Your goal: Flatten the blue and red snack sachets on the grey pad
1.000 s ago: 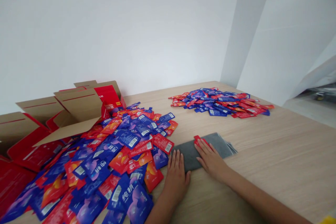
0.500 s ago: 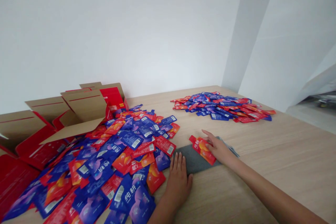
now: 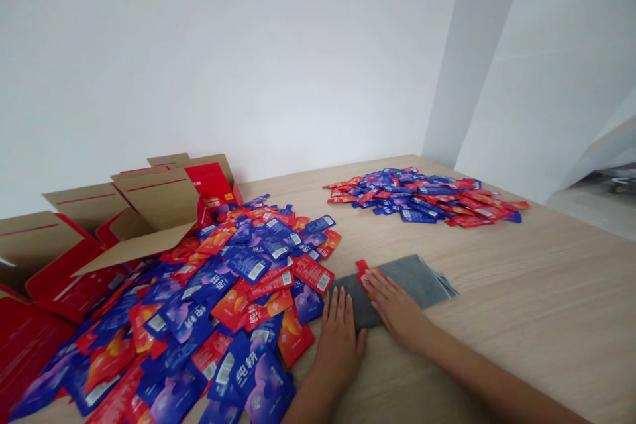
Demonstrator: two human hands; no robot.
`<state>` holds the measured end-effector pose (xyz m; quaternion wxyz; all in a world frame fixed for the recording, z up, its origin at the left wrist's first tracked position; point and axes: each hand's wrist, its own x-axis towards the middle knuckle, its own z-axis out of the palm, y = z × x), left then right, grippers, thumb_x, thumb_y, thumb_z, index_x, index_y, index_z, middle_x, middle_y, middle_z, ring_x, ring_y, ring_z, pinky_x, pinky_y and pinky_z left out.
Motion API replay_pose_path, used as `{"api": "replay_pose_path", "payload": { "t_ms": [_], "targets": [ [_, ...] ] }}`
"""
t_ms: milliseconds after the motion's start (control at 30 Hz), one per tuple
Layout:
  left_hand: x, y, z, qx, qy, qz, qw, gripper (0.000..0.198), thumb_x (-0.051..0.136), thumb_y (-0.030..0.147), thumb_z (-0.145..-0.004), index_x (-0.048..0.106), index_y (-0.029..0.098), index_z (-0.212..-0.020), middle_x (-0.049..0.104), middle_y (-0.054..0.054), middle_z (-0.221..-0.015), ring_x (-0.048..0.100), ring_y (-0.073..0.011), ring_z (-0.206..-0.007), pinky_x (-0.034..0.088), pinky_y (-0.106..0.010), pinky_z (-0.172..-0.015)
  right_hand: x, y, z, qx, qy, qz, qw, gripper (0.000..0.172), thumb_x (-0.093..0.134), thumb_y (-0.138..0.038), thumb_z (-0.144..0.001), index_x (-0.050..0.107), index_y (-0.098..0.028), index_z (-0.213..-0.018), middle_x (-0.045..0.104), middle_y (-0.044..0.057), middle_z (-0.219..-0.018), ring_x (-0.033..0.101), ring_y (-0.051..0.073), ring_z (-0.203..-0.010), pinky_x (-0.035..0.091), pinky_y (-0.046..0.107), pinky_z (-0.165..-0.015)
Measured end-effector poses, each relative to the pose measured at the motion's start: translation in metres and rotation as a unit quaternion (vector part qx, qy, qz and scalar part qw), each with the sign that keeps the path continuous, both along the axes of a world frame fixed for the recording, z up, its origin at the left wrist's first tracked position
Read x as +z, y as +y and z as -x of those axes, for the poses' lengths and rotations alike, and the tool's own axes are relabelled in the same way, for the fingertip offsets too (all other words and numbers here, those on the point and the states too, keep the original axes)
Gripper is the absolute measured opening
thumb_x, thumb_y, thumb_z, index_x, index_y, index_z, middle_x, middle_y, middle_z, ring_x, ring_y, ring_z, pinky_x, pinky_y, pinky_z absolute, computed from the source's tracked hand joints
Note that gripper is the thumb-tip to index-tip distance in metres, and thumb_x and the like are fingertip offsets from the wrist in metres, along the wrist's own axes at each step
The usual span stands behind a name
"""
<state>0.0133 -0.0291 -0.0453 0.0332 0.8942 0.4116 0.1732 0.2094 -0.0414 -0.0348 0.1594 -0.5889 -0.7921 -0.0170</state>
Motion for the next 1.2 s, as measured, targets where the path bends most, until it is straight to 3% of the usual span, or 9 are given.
{"api": "replay_pose_path", "payload": {
  "t_ms": [100,200,300,400,567,667,767,1000,1200],
  "targets": [
    [0.0,0.0,0.0,-0.001,0.004,0.003,1.0,0.056,0.042,0.03,-0.087,0.031,0.009,-0.137,0.027,-0.013,-0.145,0.017,-0.0275,-0.135,0.028,-0.048,-0.106,-0.004,0.004,-0.031,-0.073,-0.015,-0.008,0.997,0.048,0.031,-0.024,-0.09,0.039,-0.017,-0.137,0.037,0.011,-0.142,0.03,0.022,-0.132,0.031,0.047,-0.104],
    [0.001,0.001,0.0,-0.005,0.005,0.003,1.0,0.056,0.042,0.031,-0.087,0.032,0.008,-0.137,0.027,-0.014,-0.145,0.018,-0.0274,-0.134,0.027,-0.047,-0.106,-0.008,0.0,-0.035,-0.109,-0.01,-0.011,0.994,0.052,0.036,-0.035,-0.09,0.039,-0.012,-0.136,0.033,0.015,-0.144,0.025,0.025,-0.134,0.029,0.047,-0.105],
    [0.0,0.001,0.0,-0.007,0.001,-0.003,1.0,0.055,0.043,0.032,-0.087,0.035,0.007,-0.135,0.029,-0.015,-0.144,0.019,-0.0277,-0.134,0.028,-0.047,-0.106,-0.012,-0.009,-0.013,-0.072,0.005,-0.018,0.997,0.056,0.042,-0.037,-0.087,0.036,-0.012,-0.138,0.03,0.015,-0.145,0.021,0.026,-0.135,0.029,0.046,-0.105],
    [-0.002,0.001,0.0,-0.003,-0.014,-0.014,1.0,0.055,0.043,0.03,-0.086,0.035,0.007,-0.135,0.029,-0.014,-0.144,0.018,-0.0273,-0.134,0.029,-0.048,-0.105,-0.009,-0.019,0.008,-0.011,0.023,-0.004,1.0,0.057,0.041,-0.019,-0.083,0.034,-0.011,-0.139,0.032,0.014,-0.145,0.022,0.023,-0.135,0.029,0.043,-0.107],
    [-0.002,0.001,0.001,-0.001,-0.005,-0.015,1.0,0.054,0.044,0.029,-0.086,0.034,0.008,-0.135,0.028,-0.014,-0.145,0.017,-0.0278,-0.134,0.029,-0.048,-0.105,0.019,-0.019,0.002,0.004,0.104,0.039,0.994,0.066,0.037,-0.007,-0.071,0.039,-0.014,-0.136,0.045,0.011,-0.137,0.04,0.02,-0.127,0.035,0.04,-0.105],
    [0.0,0.001,0.002,-0.006,0.005,-0.002,1.0,0.055,0.044,0.028,-0.086,0.033,0.009,-0.136,0.026,-0.013,-0.145,0.016,-0.0272,-0.135,0.028,-0.047,-0.106,0.034,-0.01,-0.014,-0.036,0.206,0.02,0.978,0.058,0.031,-0.011,-0.079,0.04,-0.02,-0.136,0.055,0.009,-0.128,0.051,0.02,-0.117,0.042,0.041,-0.098],
    [0.001,0.001,0.002,-0.009,0.0,0.005,1.0,0.055,0.044,0.029,-0.086,0.034,0.009,-0.136,0.026,-0.013,-0.145,0.016,-0.0274,-0.135,0.028,-0.048,-0.106,0.033,-0.006,-0.023,-0.091,0.252,-0.013,0.963,0.051,0.031,-0.02,-0.086,0.038,-0.019,-0.137,0.057,0.011,-0.126,0.053,0.021,-0.115,0.044,0.042,-0.095],
    [-0.005,0.001,0.001,-0.003,-0.006,-0.019,1.0,0.056,0.043,0.029,-0.085,0.032,0.01,-0.137,0.028,-0.013,-0.145,0.019,-0.0287,-0.134,0.03,-0.051,-0.104,-0.005,-0.027,0.003,-0.012,0.051,0.019,0.998,0.051,0.036,-0.034,-0.091,0.032,-0.023,-0.14,0.029,0.01,-0.147,0.022,0.024,-0.135,0.025,0.049,-0.107],
    [-0.003,0.001,0.0,-0.002,0.003,-0.026,1.0,0.054,0.044,0.031,-0.086,0.037,0.007,-0.134,0.032,-0.014,-0.143,0.021,-0.0268,-0.134,0.027,-0.045,-0.107,0.003,0.01,0.011,-0.048,0.017,0.039,0.998,0.051,0.03,-0.03,-0.092,0.033,-0.014,-0.14,0.025,0.012,-0.147,0.019,0.022,-0.136,0.027,0.046,-0.106]
  ]
}}
